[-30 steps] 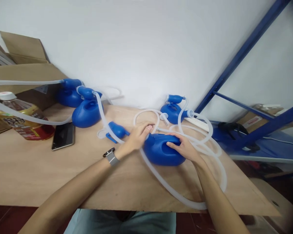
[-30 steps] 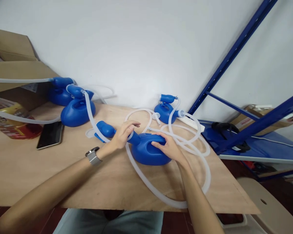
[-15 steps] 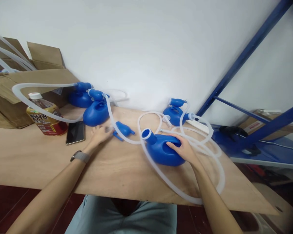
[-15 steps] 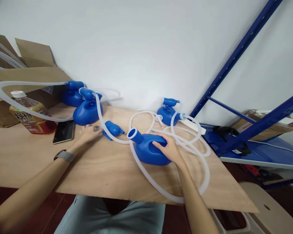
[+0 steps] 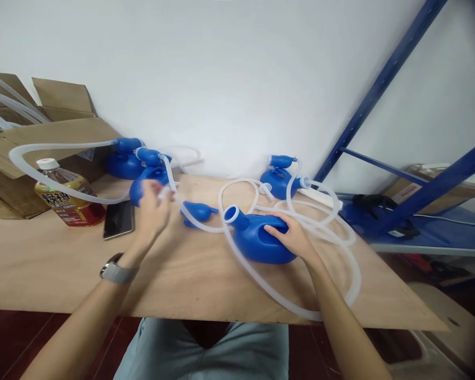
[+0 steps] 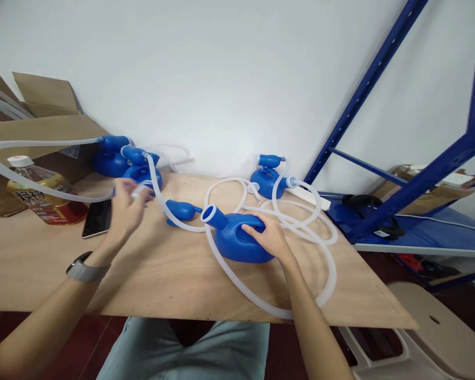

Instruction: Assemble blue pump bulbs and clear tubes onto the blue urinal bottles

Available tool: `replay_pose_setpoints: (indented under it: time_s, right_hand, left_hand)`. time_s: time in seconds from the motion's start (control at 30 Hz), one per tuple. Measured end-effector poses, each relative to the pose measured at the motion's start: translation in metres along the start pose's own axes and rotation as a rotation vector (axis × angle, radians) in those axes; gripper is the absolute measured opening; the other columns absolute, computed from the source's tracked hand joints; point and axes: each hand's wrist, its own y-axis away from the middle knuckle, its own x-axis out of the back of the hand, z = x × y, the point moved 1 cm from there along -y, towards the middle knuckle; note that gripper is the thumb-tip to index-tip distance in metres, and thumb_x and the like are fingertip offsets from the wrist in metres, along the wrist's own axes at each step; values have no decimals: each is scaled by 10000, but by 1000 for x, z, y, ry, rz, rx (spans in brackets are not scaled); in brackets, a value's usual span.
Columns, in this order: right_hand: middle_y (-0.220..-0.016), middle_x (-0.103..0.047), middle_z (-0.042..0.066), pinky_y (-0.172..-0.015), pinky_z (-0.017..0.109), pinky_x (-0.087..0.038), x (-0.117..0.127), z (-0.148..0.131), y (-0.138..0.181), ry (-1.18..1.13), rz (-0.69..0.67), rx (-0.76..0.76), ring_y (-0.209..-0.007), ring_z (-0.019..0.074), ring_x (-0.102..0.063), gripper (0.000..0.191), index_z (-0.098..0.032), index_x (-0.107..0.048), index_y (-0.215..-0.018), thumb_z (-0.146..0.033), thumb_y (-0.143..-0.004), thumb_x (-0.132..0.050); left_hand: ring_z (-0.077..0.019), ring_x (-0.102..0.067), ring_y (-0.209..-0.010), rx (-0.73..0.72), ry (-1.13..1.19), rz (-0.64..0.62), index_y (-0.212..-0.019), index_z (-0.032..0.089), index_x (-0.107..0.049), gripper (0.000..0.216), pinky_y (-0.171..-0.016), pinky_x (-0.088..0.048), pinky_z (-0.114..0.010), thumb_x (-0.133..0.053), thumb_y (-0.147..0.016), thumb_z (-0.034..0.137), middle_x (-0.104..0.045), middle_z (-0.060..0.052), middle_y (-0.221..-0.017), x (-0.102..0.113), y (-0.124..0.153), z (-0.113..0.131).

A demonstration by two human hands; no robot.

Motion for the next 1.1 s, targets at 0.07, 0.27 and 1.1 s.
replay_pose_setpoints:
  time_s: [0.07, 0.27, 1.1]
  right_hand:
    - [-1238, -792, 80, -1079, 533, -534, 0, 0, 0, 1, 10, 12, -1167, 347, -728, 401, -268, -748, -1191, -520, -881, -718]
    - [-1197, -802, 98, -1053, 525, -543, 1, -2, 1, -13, 16, -15, -1129, 347, -738, 445, -242, -760, -1170, -552, -853, -724]
    - [-1338, -615, 137, -1192, 616, -415, 18, -15, -7, 166, 306, 207, -1328, 362, -568, 613, -282, -658, -1386, -604, -872, -742]
  left_hand:
    - [-298, -691, -1099, -169, 6, -128, -1279, 211, -508, 416, -981, -537, -451, -577, -971, 482, -701, -121, -1214, -23, 14, 37]
    - [-275, -658, -1179, -404, 44, -357, -1243, 182, -637, 378, -1061, -509, -425, -406, -1078, 432, -686, -129, -1271, -86, 37, 82]
    - [-241, -651, -835, -17, -176, -373, -718, 210, -609, 404, -725, -482, -305, -684, -835, 590, -670, -42, -788, -31, -53, 49]
